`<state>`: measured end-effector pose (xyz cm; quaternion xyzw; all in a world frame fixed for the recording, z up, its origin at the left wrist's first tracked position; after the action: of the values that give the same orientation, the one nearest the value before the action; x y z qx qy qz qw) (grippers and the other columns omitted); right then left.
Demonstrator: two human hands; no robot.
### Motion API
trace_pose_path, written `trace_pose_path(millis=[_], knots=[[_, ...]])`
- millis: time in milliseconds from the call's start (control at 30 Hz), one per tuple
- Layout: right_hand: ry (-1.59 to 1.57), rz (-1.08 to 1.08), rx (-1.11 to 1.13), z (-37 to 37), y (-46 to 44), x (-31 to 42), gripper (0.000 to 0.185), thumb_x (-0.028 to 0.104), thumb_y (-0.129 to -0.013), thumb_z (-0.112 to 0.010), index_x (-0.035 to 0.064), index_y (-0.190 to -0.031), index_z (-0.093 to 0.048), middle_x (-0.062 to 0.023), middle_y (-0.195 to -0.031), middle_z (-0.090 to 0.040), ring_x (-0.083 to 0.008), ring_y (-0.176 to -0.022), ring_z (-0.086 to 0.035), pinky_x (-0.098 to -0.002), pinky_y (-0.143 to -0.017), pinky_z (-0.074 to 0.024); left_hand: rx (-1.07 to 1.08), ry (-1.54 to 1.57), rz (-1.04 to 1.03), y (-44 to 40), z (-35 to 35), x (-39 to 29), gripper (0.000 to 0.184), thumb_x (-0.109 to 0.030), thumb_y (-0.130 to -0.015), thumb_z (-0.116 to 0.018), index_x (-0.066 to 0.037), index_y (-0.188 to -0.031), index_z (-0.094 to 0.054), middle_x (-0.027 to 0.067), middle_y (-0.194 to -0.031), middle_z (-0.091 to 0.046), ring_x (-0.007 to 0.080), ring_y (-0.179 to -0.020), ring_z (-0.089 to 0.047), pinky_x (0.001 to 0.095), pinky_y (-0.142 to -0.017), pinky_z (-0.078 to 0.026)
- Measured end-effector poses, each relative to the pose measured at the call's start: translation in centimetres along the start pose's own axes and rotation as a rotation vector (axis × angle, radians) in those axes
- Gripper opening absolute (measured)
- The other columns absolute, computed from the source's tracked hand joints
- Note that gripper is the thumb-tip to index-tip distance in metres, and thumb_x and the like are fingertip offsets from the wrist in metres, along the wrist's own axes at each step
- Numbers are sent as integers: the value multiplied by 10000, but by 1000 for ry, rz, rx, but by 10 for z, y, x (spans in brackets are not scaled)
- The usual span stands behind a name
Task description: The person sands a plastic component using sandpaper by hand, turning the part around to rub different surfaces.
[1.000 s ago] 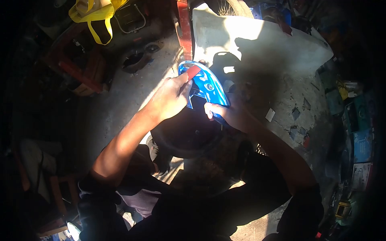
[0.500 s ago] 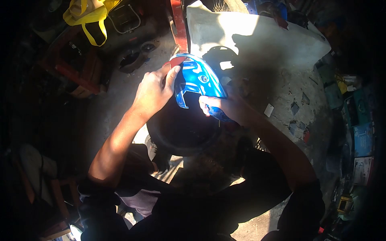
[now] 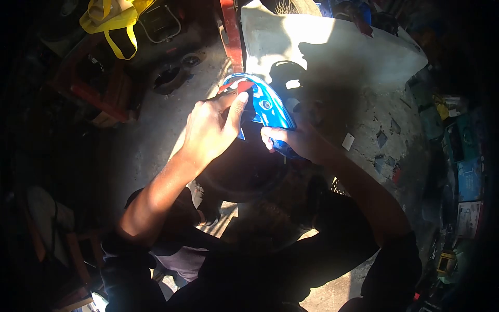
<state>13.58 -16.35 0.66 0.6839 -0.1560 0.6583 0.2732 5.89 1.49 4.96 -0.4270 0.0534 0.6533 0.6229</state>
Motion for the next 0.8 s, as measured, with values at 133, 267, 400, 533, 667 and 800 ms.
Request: trace_pose_path(millis=[133, 267, 400, 533, 667, 800], knots=[[-20, -33, 10, -5, -4, 2, 155, 160, -969, -645, 19, -1032, -625, -77, -864, -658, -170, -785, -647, -330, -768, -523, 110, -310, 163, -11, 6, 12, 391, -356, -1024, -566, -16, -1077, -752, 238, -701, -670, 392, -650, -682, 432, -668, -539], [43, 26, 31, -1, -5, 6, 139, 152, -974, -632, 13, -981, -623, -77, -838, -650, -166, -760, -636, -325, -749, -514, -14, 55, -63, -14, 5, 8, 397, -343, -1025, -570, 11, -1056, -746, 241, -779, -690, 403, -724, -696, 452, -695, -546], [-37, 48, 13, -9, -8, 10, 145, 142, -966, -629, 9, -905, -623, -77, -807, -646, -163, -729, -629, -313, -729, -510, 24, -325, 54, -16, 12, 12, 316, -255, -1017, -593, 33, -1020, -725, 243, -792, -679, 386, -685, -670, 413, -666, -517], [66, 11, -6, -7, -6, 10, 146, 144, -959, -631, 13, -893, -625, -73, -788, -643, -159, -720, -629, -313, -729, -513, 87, 74, -49, -17, 12, 10, 367, -330, -1023, -575, -8, -1020, -750, 221, -779, -692, 388, -667, -661, 439, -664, -528], [-28, -5, -14, -12, -6, 11, 159, 163, -949, -641, 19, -884, -628, -63, -776, -640, -145, -719, -627, -304, -728, -510, 41, -346, 4, -20, 15, 23, 282, -230, -1022, -598, 23, -1032, -721, 195, -838, -696, 323, -633, -608, 385, -653, -487], [79, 5, -6, -9, -4, 13, 180, 178, -947, -645, 22, -859, -628, -57, -768, -637, -139, -716, -625, -295, -726, -509, 137, 164, 3, -19, 12, 23, 339, -305, -1030, -586, -3, -1070, -734, 197, -915, -714, 354, -738, -683, 421, -694, -529]])
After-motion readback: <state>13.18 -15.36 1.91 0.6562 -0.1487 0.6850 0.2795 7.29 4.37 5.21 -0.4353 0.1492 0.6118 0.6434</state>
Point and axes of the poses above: each hand's wrist, its own y-axis away from the middle knuckle, its own z-axis out of the back of the hand, x = y × z, the point moved 4 cm from there along -y, towards the middle knuckle
